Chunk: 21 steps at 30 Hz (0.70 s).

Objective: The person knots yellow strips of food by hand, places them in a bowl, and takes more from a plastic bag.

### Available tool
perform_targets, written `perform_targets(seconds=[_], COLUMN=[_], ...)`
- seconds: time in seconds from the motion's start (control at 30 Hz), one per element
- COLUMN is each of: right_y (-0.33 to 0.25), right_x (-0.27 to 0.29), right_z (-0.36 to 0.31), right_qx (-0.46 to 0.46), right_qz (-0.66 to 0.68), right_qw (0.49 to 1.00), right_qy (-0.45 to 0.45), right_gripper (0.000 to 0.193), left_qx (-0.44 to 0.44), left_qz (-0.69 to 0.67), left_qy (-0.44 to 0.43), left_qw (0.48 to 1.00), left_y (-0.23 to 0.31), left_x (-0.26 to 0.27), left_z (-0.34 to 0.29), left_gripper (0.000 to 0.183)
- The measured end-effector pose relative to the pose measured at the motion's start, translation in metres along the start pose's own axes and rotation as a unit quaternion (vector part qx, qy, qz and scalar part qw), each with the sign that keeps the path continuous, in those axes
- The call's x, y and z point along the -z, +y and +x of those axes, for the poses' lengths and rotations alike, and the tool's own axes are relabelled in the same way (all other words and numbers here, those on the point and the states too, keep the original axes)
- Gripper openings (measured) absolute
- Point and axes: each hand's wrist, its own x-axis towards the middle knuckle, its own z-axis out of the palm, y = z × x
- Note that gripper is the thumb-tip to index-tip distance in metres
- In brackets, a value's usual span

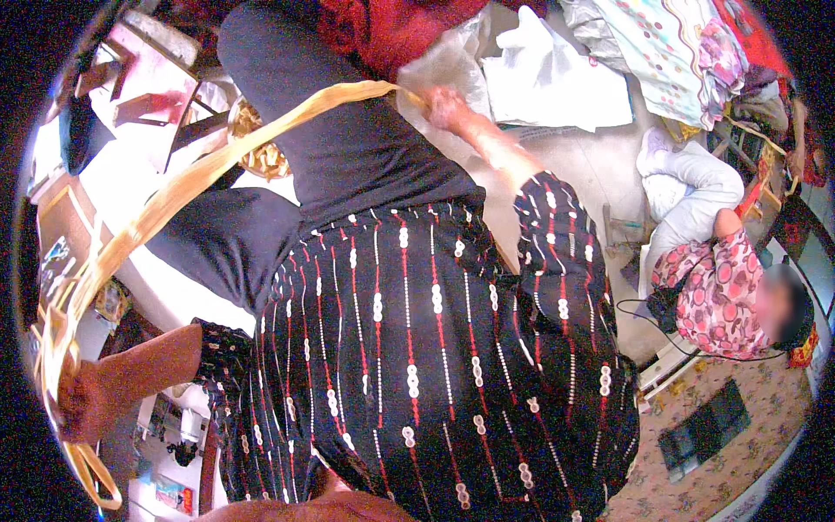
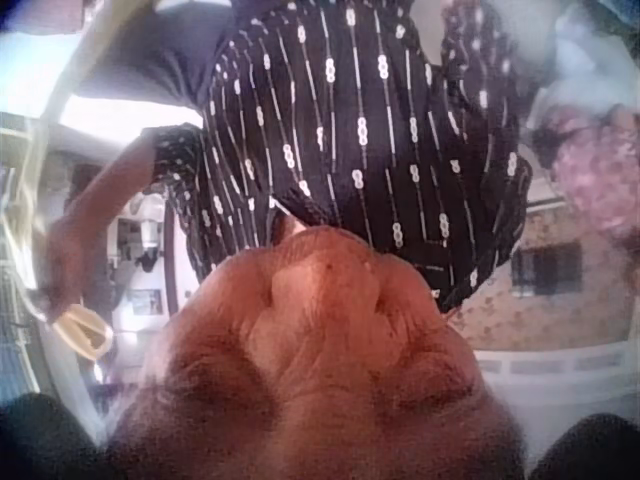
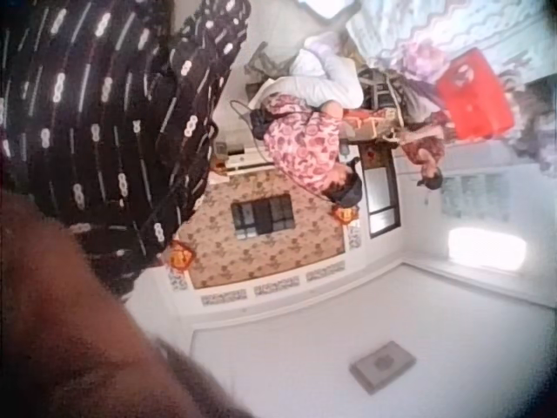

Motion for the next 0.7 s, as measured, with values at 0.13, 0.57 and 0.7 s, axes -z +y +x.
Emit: perform_targets(seconds=[0.13,0.57,0.7], right_y=[0.049,0.079,0.069], right_x=[-0.045,-0.041,-0.024], right_z=[-0.043,-0.063,-0.037], right_qx=[-0.053,-0.060,-0.147], right_qz=[-0.021,-0.047,0.056], right_qw=[0.988,0.913,0.918], right_qy=[-0.144,-0.400,-0.365], right_gripper=[0.023,0.044,0.054], left_qx=[0.116,0.026,0.115], left_qz=[-0.027,0.076,0.034], left_qy=[-0.036,0.036,-0.086], left_qw=[0.992,0.996,0.989], left_y=[0.007,0.057,0.045], left_x=[0.019,0.064,0.082], left_z=[-0.022,-0.015,-0.031], left_gripper=[0.021,0.023,0.019])
